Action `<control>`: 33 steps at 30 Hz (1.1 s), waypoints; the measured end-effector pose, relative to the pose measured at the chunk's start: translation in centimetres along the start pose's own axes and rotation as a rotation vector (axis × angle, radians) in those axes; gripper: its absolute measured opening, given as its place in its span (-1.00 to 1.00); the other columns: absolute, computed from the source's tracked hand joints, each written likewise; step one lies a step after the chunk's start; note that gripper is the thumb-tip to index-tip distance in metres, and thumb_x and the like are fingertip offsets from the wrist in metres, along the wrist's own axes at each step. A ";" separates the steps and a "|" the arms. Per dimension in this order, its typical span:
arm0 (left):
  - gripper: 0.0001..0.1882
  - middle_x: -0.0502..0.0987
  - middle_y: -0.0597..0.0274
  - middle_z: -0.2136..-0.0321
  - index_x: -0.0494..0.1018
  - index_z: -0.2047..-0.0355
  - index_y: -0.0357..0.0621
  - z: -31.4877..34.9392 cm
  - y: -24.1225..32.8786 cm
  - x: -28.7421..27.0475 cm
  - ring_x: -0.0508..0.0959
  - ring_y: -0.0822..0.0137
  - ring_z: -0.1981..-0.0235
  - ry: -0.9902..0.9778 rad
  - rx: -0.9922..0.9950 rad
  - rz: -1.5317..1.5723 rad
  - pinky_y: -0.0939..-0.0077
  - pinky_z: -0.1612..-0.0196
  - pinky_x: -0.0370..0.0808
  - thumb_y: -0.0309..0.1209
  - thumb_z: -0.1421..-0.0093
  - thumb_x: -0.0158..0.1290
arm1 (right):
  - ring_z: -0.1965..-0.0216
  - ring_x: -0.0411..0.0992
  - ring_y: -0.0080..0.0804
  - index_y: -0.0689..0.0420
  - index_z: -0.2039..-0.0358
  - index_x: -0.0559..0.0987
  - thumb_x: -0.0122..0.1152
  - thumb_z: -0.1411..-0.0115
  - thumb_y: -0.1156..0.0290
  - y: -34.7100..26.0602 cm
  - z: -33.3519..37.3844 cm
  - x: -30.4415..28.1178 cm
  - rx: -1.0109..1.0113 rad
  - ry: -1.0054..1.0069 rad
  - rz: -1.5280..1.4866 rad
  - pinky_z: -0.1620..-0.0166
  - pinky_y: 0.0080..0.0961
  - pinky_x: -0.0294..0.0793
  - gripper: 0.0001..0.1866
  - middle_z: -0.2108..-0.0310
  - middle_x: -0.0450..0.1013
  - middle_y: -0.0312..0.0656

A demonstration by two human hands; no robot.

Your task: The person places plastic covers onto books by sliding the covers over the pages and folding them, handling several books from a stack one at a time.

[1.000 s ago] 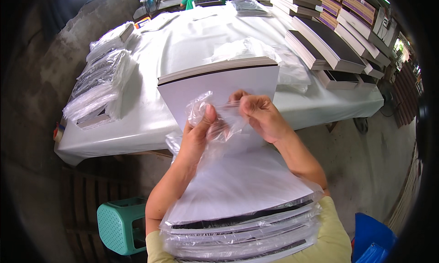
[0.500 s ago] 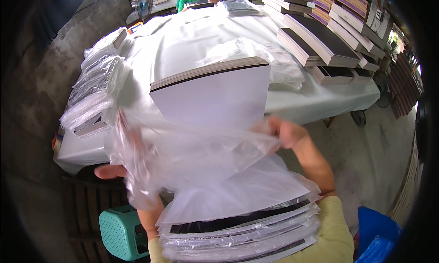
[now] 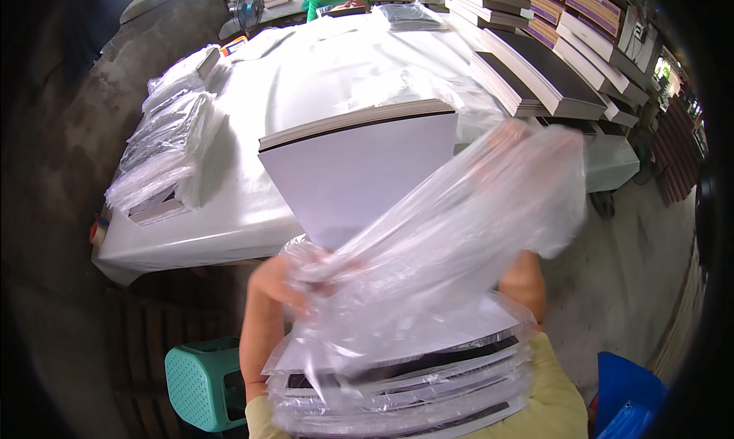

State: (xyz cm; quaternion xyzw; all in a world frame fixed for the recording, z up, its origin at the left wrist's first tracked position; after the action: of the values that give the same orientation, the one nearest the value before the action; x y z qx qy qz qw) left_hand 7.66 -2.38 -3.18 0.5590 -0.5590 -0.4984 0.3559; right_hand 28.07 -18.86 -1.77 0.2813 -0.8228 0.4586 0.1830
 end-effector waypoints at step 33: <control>-0.84 0.39 0.22 0.59 0.44 0.52 -0.33 4.0 3.6 -6.5 0.45 0.38 0.48 0.913 0.105 -0.105 0.68 0.39 0.35 -0.61 0.22 0.02 | 0.64 0.17 -0.72 0.21 0.49 0.44 0.20 0.06 0.61 -5.2 -0.8 2.6 -0.521 0.744 1.580 0.58 -0.79 0.17 -0.88 0.56 0.26 -0.37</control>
State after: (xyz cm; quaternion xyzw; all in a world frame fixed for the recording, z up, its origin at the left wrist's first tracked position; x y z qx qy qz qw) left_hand 3.63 4.18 0.30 0.7659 -0.3404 -0.1895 0.5114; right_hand 29.39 -21.17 3.45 -0.5807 -0.7415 0.3112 0.1272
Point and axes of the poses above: each hand's wrist, its own z-axis away from the middle knuckle, its own x-axis out of the palm, y = z × x, the point moved 5 cm from there along -z, towards the middle knuckle
